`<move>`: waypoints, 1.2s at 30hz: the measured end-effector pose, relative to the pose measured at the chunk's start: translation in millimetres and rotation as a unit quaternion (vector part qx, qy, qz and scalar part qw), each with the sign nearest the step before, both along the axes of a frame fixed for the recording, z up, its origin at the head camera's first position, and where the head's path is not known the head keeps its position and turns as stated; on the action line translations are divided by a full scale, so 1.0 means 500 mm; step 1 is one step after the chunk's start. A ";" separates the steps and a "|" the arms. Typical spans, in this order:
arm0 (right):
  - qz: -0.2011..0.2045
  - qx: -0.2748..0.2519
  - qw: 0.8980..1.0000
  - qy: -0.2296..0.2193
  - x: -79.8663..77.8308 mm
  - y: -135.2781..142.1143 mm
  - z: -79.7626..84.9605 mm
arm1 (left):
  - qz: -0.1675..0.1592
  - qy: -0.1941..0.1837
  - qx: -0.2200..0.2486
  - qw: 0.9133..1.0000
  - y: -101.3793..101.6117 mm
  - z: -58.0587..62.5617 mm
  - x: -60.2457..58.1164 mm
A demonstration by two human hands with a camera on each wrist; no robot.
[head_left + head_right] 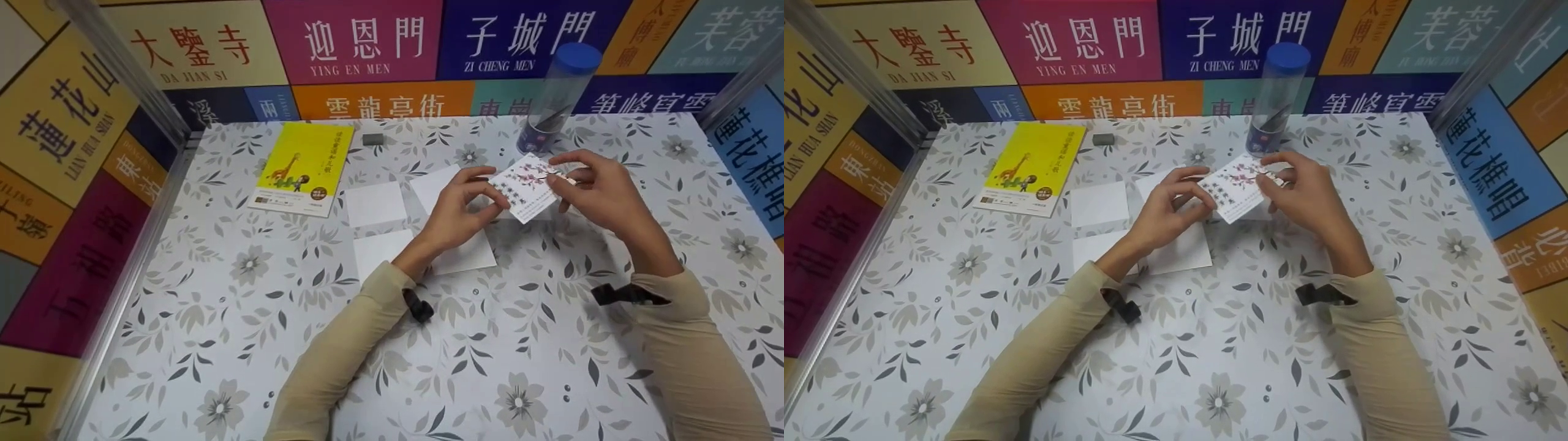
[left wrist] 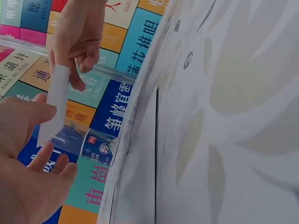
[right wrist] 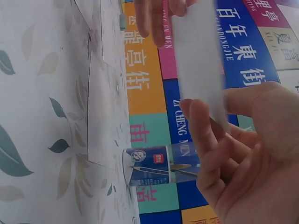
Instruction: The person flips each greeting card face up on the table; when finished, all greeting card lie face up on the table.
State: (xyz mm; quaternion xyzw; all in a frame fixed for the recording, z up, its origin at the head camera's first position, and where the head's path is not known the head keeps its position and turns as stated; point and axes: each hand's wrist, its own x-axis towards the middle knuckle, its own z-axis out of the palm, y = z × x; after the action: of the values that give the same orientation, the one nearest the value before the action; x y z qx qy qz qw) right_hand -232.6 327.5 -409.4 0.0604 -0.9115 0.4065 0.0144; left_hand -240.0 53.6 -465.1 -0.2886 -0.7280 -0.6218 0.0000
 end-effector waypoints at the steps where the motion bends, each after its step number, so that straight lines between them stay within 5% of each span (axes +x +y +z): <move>1: 0.004 -0.002 1.000 -0.002 0.000 0.001 -0.001 | 0.003 0.000 0.004 1.000 0.001 -0.001 0.000; 14: 0.029 0.056 0.998 -0.032 0.000 -0.001 -0.015 | 0.016 -0.090 0.067 0.994 0.004 -0.003 -0.001; 20: 0.107 0.095 0.988 -0.062 -0.004 0.007 -0.027 | -0.037 -0.085 -0.016 0.996 0.007 -0.011 0.009; 25: 0.143 0.158 0.975 -0.067 -0.006 0.012 -0.039 | -0.073 -0.046 -0.132 0.987 0.020 -0.006 0.024; 28: 0.157 0.187 0.965 -0.096 -0.008 0.017 -0.045 | -0.071 0.003 -0.231 0.970 0.027 -0.001 0.037; 32: 0.162 0.204 0.959 -0.115 -0.012 0.021 -0.051 | -0.061 0.057 -0.364 0.928 0.033 0.003 0.059; 36: 0.159 0.208 0.959 -0.111 -0.013 0.024 -0.053 | -0.063 0.080 -0.432 0.896 0.036 0.005 0.076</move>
State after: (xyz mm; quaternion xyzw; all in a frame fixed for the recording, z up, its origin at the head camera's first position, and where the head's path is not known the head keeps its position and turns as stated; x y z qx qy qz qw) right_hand -239.1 339.3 -435.7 0.1604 -0.9506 0.2093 -0.1641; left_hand -201.8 71.8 -462.3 -0.3540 -0.9030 -0.2193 -0.1061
